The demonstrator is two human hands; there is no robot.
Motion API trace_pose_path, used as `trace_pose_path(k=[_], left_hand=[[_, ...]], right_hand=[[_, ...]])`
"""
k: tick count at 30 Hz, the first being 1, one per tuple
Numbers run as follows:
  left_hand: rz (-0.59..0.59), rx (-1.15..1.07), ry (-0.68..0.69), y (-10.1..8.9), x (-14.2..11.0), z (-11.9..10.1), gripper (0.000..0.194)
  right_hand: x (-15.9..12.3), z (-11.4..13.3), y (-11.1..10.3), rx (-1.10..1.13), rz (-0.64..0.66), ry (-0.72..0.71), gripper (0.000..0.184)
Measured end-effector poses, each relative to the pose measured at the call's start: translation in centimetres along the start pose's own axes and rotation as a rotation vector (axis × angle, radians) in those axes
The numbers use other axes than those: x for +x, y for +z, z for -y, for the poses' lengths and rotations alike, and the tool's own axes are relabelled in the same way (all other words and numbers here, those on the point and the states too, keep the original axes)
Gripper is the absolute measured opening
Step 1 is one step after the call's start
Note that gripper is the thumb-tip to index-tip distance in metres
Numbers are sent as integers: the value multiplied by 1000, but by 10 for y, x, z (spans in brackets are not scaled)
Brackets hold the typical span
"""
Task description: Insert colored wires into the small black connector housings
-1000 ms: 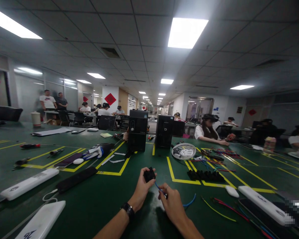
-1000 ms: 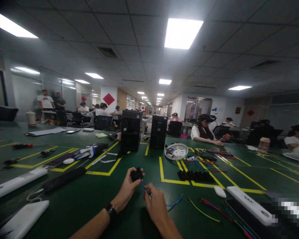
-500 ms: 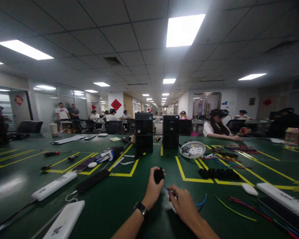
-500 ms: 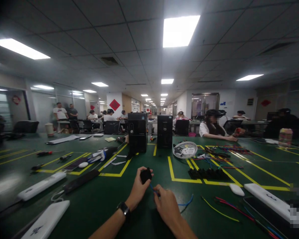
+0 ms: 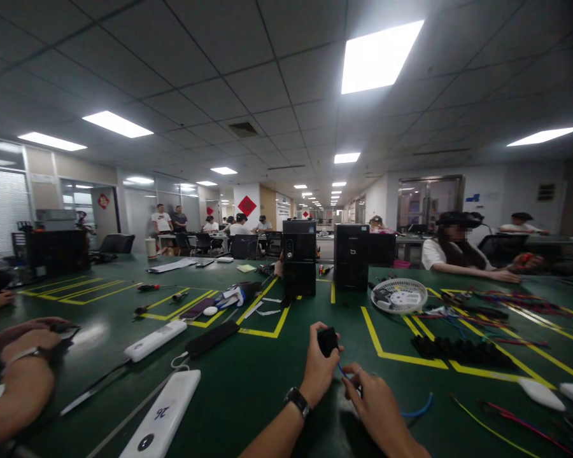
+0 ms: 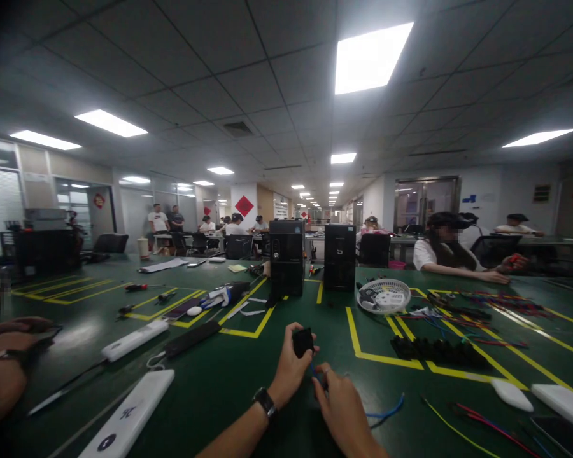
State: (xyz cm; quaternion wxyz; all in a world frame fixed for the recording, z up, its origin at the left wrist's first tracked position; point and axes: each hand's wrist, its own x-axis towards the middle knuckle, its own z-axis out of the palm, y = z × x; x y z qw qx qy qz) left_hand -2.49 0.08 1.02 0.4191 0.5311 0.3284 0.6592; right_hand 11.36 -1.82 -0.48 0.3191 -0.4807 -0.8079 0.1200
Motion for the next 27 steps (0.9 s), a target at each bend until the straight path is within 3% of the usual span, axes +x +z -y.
trace_pose_path(k=[3, 8, 10, 13, 17, 21, 24, 27], left_hand=[[7, 46, 12, 1, 3, 3, 43], [94, -52, -135, -4, 8, 0, 69], [126, -119, -183, -8, 11, -3, 68], [39, -211, -228, -11, 16, 1, 52], [-132, -166, -192, -9, 20, 16, 51], [-159, -86, -118, -3, 20, 19, 41], [-184, -259, -172, 4, 21, 13, 38], [-208, -492, -265, 6, 22, 7, 35]], right_hand=[[2, -1, 2, 8, 26, 23, 33], [3, 0, -3, 21, 25, 10, 35], [2, 4, -6, 42, 23, -3, 35], [0, 12, -4, 68, 44, -10, 33], [0, 19, -1, 6, 89, 22, 29], [5, 21, -15, -76, 68, 5, 33], [5, 23, -21, -176, 5, -32, 37], [2, 26, -13, -294, 24, -73, 38]])
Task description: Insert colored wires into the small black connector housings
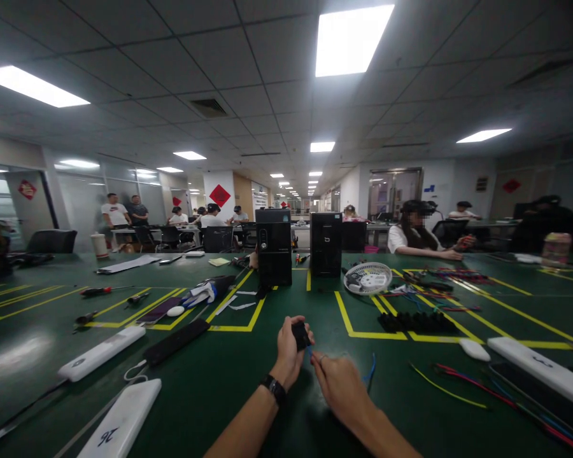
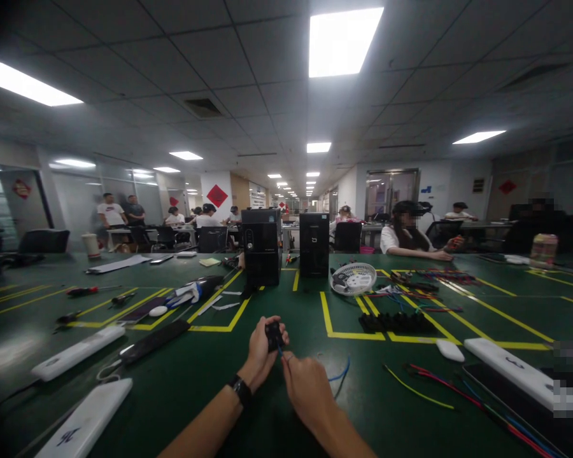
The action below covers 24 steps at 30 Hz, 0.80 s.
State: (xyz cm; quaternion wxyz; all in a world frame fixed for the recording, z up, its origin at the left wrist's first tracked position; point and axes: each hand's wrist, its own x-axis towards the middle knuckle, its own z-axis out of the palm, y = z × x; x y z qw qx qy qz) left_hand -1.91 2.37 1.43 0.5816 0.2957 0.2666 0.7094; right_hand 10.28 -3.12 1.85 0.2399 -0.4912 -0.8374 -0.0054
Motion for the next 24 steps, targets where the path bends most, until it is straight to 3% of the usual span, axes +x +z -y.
trace_pose_path(k=[2, 5, 8, 12, 16, 20, 24], left_hand=[[-16, -64, -46, -2, -1, -2, 31], [-51, 8, -39, -9, -1, -3, 29], [-90, 98, -14, -15, -1, -1, 29], [-107, 37, -25, -11, 3, 4, 27], [-79, -39, -28, -3, 5, 2, 24], [-79, -80, -12, -9, 2, -6, 27], [-126, 88, 88, -20, 3, -8, 33]], right_hand=[[-1, 4, 8, -42, 32, -21, 36], [0, 8, 11, -46, 30, -4, 35], [4, 6, 1, -40, 9, 3, 37], [9, 0, -11, -60, -20, 23, 39], [4, 3, 1, -78, -3, 9, 38], [-4, 15, 12, -76, 26, -30, 37], [2, 16, 3, -39, 32, -19, 35]])
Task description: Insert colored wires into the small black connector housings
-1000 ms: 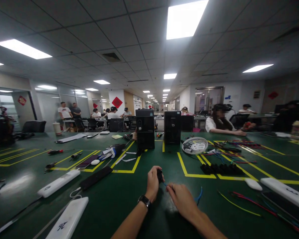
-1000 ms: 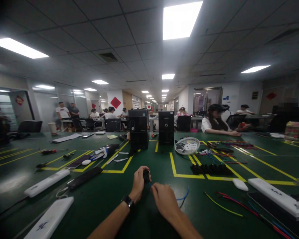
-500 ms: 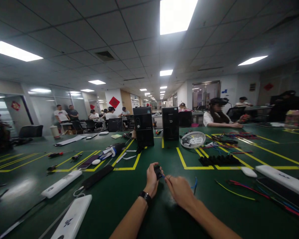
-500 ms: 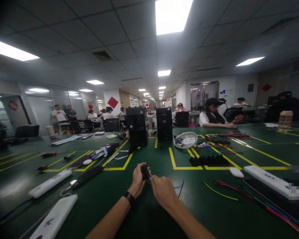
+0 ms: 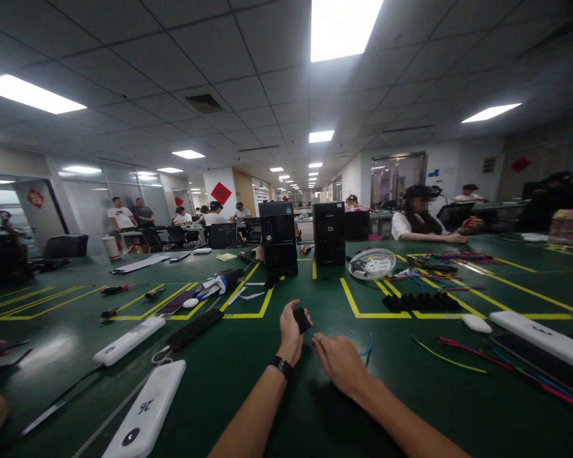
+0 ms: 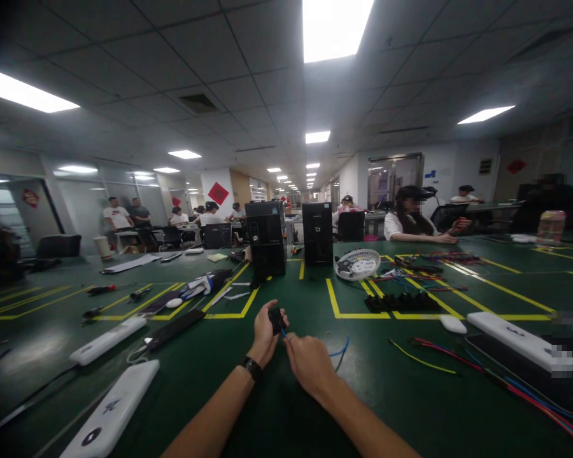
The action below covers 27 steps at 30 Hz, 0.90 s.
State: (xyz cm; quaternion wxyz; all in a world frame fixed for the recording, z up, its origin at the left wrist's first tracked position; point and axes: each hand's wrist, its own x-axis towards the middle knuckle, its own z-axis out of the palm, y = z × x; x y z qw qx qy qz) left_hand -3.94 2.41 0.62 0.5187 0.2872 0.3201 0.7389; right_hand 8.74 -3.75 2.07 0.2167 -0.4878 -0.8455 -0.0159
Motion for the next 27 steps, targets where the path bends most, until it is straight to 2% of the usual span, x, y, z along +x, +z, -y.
trace_pose_path(k=[4, 9, 12, 16, 18, 21, 24, 27], left_hand=[[-51, 61, 75, 4, 2, 7, 33], [-45, -2, 23, 15, 1, 17, 30], [-45, -26, -6, 7, 5, 8, 29], [-3, 18, -64, -18, 16, -16, 28], [35, 104, -99, -29, 17, -23, 31], [81, 369, -95, -38, 17, -19, 36], [79, 635, -24, -40, 29, -13, 37], [42, 787, 14, -44, 61, -16, 38]], right_hand=[[7, -8, -7, -18, -28, 84, 35], [0, 8, 9, -23, -21, 57, 38], [-4, 12, 13, -9, 2, 31, 37], [-4, -12, 2, 48, -25, 129, 35], [-3, -29, -6, 80, -74, 205, 34], [-1, -47, -11, 100, -121, 249, 32], [-2, -51, -8, 74, -15, 212, 30], [-6, -43, 0, 61, 98, 117, 28]])
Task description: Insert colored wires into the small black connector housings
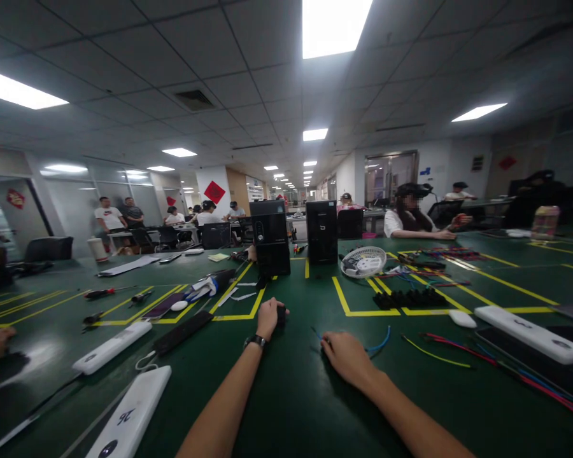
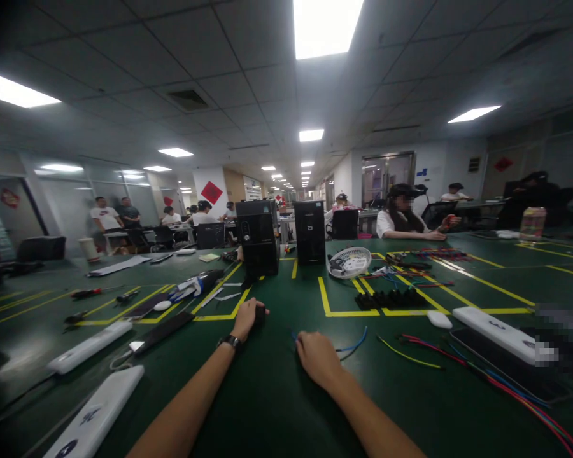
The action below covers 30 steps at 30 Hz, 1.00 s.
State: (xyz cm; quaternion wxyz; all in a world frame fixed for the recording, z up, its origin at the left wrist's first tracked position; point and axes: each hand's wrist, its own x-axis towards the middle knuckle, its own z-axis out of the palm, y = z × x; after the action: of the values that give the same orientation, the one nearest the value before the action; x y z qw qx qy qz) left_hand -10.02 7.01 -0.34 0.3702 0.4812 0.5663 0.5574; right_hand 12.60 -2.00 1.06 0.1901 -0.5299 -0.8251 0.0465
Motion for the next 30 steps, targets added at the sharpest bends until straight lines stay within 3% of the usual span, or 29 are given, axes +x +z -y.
trace_pose_path(k=[6, 9, 12, 15, 20, 24, 27, 30], left_hand=[[14, 308, 16, -36, 77, -3, 39], [34, 482, 34, -51, 99, -2, 36], [69, 649, 51, -61, 106, -1, 37], [149, 790, 120, -67, 104, -5, 38], [477, 920, 296, -80, 92, -14, 43], [605, 1043, 337, -98, 94, -15, 57], [592, 1145, 343, -111, 102, -14, 70], [572, 1240, 344, -119, 106, -13, 76]], right_hand=[[-12, 30, 12, 85, 25, -145, 23], [-17, 42, 13, 144, 45, -246, 34], [-21, 41, 6, 138, 114, -275, 45], [-24, 29, -7, 139, 187, -188, 39], [-17, 24, -11, 157, 211, -87, 26], [14, 63, 9, 129, 251, -123, 18], [51, 116, 30, 96, 329, -144, 21], [87, 173, 53, 143, 422, -125, 37]])
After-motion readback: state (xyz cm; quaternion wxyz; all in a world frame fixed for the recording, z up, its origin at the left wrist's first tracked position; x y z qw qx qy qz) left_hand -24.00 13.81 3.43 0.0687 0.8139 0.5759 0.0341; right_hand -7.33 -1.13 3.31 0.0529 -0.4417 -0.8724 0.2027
